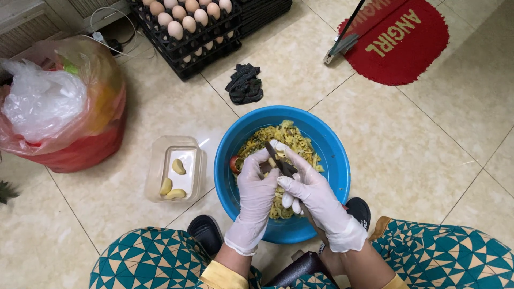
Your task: Peeling and slicing apples into a bowl using a knife while sitting on the floor
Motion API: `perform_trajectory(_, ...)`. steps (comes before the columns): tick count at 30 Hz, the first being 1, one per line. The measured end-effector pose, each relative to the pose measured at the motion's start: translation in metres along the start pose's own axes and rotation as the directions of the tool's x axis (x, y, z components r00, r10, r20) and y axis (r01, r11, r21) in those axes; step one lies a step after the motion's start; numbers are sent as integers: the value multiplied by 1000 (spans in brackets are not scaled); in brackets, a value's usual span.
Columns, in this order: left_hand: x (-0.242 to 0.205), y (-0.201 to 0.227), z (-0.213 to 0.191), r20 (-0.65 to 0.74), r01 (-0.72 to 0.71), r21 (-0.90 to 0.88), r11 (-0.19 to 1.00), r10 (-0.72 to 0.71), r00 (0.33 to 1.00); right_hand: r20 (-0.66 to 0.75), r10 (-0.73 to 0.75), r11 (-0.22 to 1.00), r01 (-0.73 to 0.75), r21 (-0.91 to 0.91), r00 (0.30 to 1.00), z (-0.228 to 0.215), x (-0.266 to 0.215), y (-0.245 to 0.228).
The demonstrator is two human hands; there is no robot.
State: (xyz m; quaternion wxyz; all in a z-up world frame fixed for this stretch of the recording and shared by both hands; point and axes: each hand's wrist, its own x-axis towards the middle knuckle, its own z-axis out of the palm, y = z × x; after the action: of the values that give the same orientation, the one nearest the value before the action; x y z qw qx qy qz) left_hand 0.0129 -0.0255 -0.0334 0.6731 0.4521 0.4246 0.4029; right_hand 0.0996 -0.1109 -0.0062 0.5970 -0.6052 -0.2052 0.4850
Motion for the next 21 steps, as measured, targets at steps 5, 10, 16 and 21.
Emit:
perform_trajectory(5, -4, 11, 2, -28, -2, 11, 1000, 2, 1000, 41, 9, 999, -10, 40, 999, 0, 3, 2)
perform_trajectory(10, -2, -4, -3, -52, -7, 11, 1000, 7, 999, 65, 21, 998, -25, 65, 998, 1, 7, 7)
perform_trajectory(16, -3, -17, -10, -55, 51, -58, 997, -55, 997, 34, 31, 995, -34, 91, 999, 2, 14, 16)
perform_trajectory(21, -3, -27, -14, 35, 105, -236, 966, -100, 994, 25, 30, 995, -32, 92, 999, -9, 25, 33)
